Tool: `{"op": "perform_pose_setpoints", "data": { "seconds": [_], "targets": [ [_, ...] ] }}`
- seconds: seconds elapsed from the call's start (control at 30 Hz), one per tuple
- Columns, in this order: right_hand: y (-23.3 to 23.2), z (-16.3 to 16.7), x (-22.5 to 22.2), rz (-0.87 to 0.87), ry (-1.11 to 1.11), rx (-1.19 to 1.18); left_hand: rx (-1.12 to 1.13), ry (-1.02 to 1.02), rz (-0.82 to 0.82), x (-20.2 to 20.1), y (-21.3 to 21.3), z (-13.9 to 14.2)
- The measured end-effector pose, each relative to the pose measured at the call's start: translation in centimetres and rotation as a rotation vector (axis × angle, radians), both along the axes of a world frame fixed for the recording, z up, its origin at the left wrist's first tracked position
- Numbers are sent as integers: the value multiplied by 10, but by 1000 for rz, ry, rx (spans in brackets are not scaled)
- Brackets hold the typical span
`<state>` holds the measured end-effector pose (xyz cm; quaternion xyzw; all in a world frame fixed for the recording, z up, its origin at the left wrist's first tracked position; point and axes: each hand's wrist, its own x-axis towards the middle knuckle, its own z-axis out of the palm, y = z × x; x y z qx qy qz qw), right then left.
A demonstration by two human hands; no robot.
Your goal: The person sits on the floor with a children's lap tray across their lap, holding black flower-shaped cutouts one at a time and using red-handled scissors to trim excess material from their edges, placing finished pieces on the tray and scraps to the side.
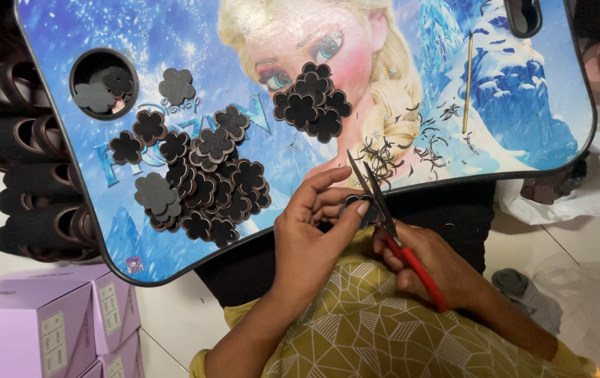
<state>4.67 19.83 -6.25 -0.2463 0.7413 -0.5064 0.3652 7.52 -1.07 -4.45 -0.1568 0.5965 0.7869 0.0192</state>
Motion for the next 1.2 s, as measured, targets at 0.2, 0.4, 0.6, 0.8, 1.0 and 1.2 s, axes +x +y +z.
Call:
{"op": "perform_pose_setpoints", "data": {
  "seconds": [0.2, 0.4, 0.6, 0.8, 1.0, 1.2],
  "targets": [
    [1, -3, 1, -9, -31, 26, 0, -11, -4, 1, -2, -2],
    [7, -11, 2, -22, -32, 24, -11, -30, 3, -1, -2, -3],
    [14, -15, 5, -63, -130, 105, -4, -72, -36, -3, -11, 2],
    [21, -13, 3, -107, -124, 102, -182, -43, -23, -5, -21, 6],
    [10, -12, 5, -91, -55, 83, 39, -48, 45, -5, -23, 7],
    [-1, -3, 7, 7, -71, 16, 26, 21, -20, 0, -21, 5]
  ]
}}
